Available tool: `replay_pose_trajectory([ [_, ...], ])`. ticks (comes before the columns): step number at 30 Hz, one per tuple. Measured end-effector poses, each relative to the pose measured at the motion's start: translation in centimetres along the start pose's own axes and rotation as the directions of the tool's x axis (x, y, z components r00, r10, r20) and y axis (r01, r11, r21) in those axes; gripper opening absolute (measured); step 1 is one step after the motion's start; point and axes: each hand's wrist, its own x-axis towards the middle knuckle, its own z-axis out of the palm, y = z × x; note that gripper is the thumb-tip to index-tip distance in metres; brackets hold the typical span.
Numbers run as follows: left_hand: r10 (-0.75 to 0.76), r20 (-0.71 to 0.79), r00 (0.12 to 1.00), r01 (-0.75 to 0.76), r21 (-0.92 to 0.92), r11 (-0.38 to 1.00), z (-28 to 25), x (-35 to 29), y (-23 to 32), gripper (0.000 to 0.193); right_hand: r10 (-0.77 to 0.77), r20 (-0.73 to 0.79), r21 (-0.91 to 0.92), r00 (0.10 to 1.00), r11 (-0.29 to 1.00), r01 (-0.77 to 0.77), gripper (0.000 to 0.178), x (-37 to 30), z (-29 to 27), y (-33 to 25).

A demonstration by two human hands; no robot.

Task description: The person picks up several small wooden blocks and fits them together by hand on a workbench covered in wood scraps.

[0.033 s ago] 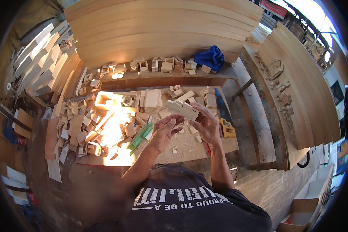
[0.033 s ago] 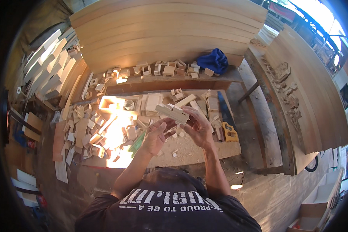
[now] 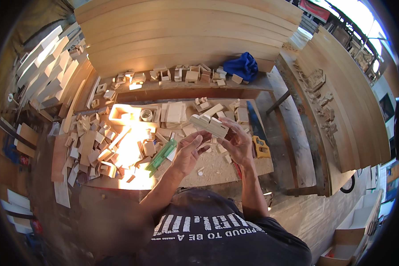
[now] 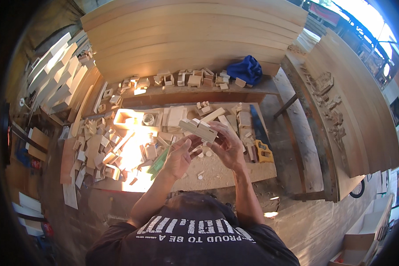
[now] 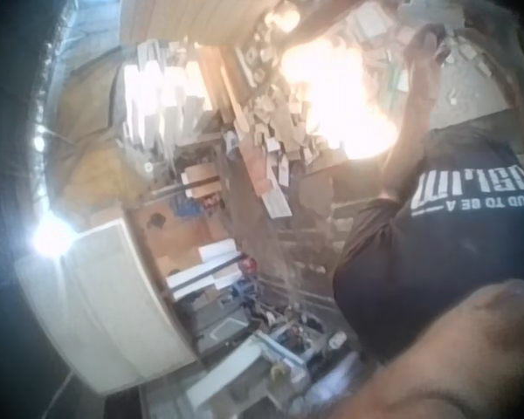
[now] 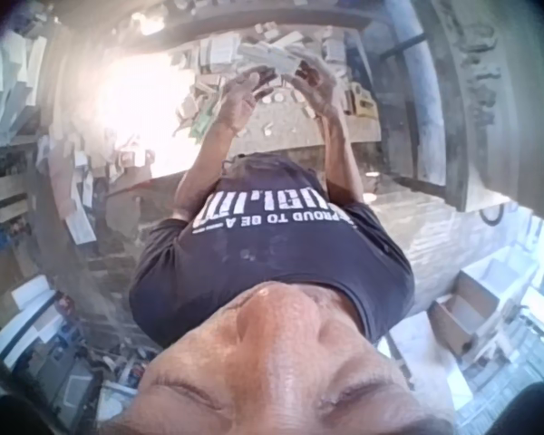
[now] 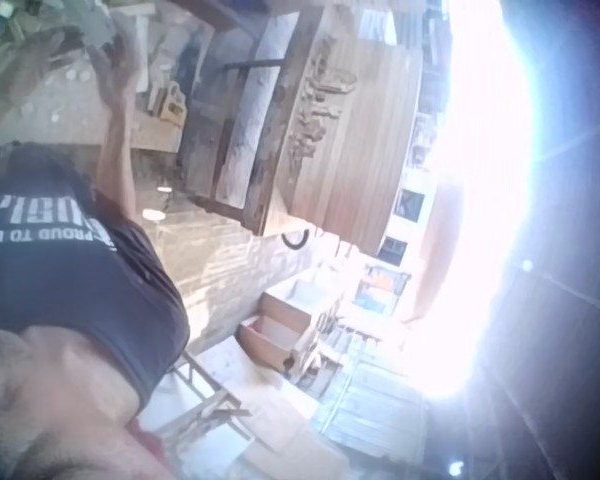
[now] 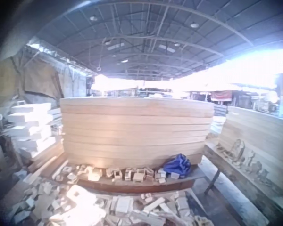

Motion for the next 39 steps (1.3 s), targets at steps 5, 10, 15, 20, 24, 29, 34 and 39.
replay_pose_trajectory([
  [5, 0.038, -0.103, 0.994, -0.040, -0.009, 0.999, 1.0, 0.0, -1.4, 0.035, 0.008, 0.035, 0.097, 0.999, 0.995, -0.011, 0.048, -0.7, -0.1, 0.7],
  [10, 0.037, -0.147, 0.988, -0.046, -0.058, 0.997, 0.8, 0.4, -2.9, 0.031, 0.041, 0.095, 0.061, 0.995, 0.997, -0.047, 0.049, -1.2, -1.2, 0.8],
  [15, 0.061, -0.169, 0.984, -0.079, -0.104, 0.991, 0.9, 0.4, -4.9, 0.024, 0.058, 0.149, 0.136, 0.987, 0.988, -0.078, 0.042, -1.7, -2.1, -0.4],
  [20, 0.111, -0.151, 0.982, -0.119, -0.051, 0.992, -0.3, 0.5, -7.4, 0.023, 0.209, 0.125, -0.244, 0.970, 0.954, -0.174, 0.034, -2.2, -3.3, -0.8],
  [24, 0.092, -0.166, 0.982, -0.090, 0.016, 0.996, -2.9, 0.3, -10.1, 0.028, 0.236, 0.163, -0.543, 0.958, 0.832, -0.113, 0.037, -2.2, -3.9, -0.4],
  [29, -0.030, -0.348, 0.937, 0.149, 0.320, 0.936, -8.1, -1.8, -14.7, 0.037, 0.397, 0.157, -0.594, 0.904, 0.770, -0.235, 0.038, -5.4, -5.1, 6.5],
  [34, 0.245, -0.501, 0.830, 0.330, 0.795, 0.508, -13.0, -6.1, -17.1, 0.038, 0.479, 0.242, -0.662, 0.844, 0.717, -0.218, 0.040, -9.4, -5.6, 15.3],
  [39, 0.378, -0.396, 0.837, 0.314, 0.913, 0.260, -14.4, -7.2, -17.0, 0.032, 0.395, 0.236, -0.598, 0.888, 0.779, -0.187, 0.041, -12.6, -6.1, 20.5],
])
